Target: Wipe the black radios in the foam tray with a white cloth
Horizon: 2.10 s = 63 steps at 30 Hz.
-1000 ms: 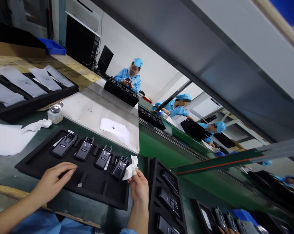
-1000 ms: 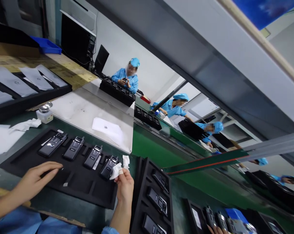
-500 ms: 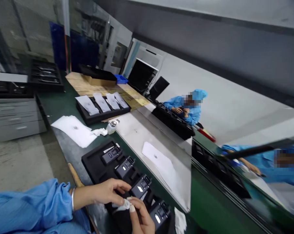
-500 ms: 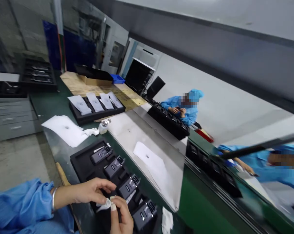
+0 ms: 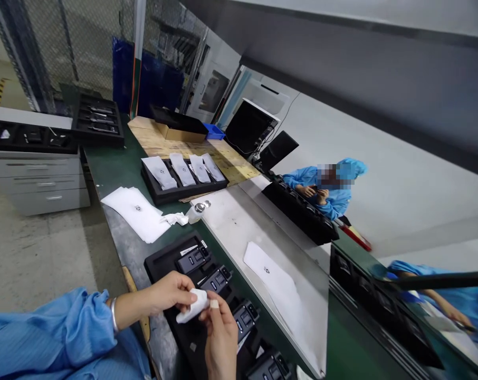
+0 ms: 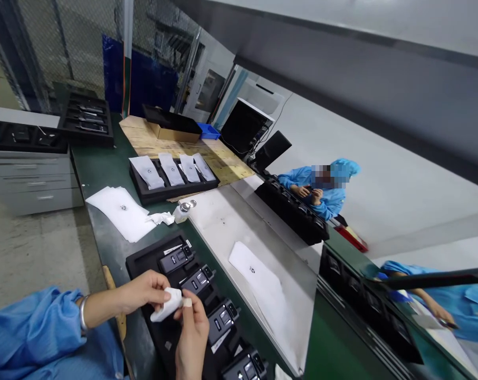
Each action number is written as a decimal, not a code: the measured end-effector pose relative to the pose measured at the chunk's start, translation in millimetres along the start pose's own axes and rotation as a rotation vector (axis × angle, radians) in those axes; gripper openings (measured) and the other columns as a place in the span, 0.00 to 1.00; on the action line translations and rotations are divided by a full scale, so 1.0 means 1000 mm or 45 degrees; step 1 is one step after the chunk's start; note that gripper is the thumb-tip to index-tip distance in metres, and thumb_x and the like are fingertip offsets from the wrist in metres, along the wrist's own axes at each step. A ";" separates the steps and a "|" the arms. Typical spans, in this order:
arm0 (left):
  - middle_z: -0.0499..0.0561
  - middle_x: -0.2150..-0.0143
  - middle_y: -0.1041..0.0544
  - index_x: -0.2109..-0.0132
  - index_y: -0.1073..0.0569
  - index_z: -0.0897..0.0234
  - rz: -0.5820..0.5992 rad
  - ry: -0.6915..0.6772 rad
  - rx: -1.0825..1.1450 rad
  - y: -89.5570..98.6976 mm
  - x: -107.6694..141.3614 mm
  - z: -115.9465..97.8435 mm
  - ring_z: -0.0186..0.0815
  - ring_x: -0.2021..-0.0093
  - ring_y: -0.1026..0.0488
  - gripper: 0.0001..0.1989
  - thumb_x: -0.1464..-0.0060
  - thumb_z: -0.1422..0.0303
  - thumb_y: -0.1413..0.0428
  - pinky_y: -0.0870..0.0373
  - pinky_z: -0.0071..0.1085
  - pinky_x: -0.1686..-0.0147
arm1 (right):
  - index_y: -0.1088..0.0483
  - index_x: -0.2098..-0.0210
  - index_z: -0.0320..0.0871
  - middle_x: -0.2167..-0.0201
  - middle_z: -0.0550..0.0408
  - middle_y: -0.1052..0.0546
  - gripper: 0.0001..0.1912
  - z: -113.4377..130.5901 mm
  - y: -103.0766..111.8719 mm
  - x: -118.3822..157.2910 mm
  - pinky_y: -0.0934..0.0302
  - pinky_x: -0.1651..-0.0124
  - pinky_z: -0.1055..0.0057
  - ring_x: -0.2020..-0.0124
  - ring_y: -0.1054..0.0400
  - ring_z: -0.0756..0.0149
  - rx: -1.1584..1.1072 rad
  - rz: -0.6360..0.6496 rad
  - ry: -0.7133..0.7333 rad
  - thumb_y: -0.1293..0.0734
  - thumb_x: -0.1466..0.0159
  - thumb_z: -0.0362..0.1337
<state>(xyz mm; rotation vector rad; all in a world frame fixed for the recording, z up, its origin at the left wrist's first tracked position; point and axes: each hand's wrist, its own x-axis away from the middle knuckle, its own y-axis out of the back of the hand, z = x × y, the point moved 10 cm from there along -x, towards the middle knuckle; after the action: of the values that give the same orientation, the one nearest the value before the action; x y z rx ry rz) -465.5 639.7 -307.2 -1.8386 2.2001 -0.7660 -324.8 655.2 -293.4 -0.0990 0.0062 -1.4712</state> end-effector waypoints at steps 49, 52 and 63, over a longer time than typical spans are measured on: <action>0.46 0.73 0.26 0.49 0.33 0.64 -0.116 0.076 0.231 -0.010 -0.015 0.004 0.31 0.78 0.30 0.32 0.57 0.55 0.31 0.32 0.26 0.77 | 0.22 0.62 0.44 0.62 0.51 0.19 0.23 -0.001 0.018 0.016 0.32 0.60 0.70 0.65 0.26 0.65 -0.581 -0.125 -0.209 0.19 0.54 0.46; 0.54 0.64 0.22 0.48 0.31 0.64 -0.062 0.117 0.356 -0.015 -0.008 0.006 0.37 0.68 0.24 0.27 0.47 0.50 0.38 0.29 0.29 0.69 | 0.22 0.59 0.46 0.59 0.50 0.20 0.21 0.019 -0.002 0.016 0.31 0.60 0.67 0.63 0.25 0.61 -0.467 0.033 -0.143 0.21 0.50 0.46; 0.55 0.63 0.20 0.59 0.21 0.61 0.181 0.158 0.208 -0.008 -0.015 0.010 0.49 0.59 0.23 0.23 0.62 0.55 0.29 0.26 0.38 0.58 | 0.23 0.61 0.43 0.70 0.53 0.22 0.24 0.003 -0.029 -0.019 0.38 0.67 0.69 0.72 0.32 0.65 -0.172 0.133 0.181 0.22 0.58 0.39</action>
<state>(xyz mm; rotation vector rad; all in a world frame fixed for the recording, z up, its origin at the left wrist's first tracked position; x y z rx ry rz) -451.0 651.0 -314.6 -1.5790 2.2379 -1.0211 -355.9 671.7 -289.8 -0.1022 0.2237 -1.3700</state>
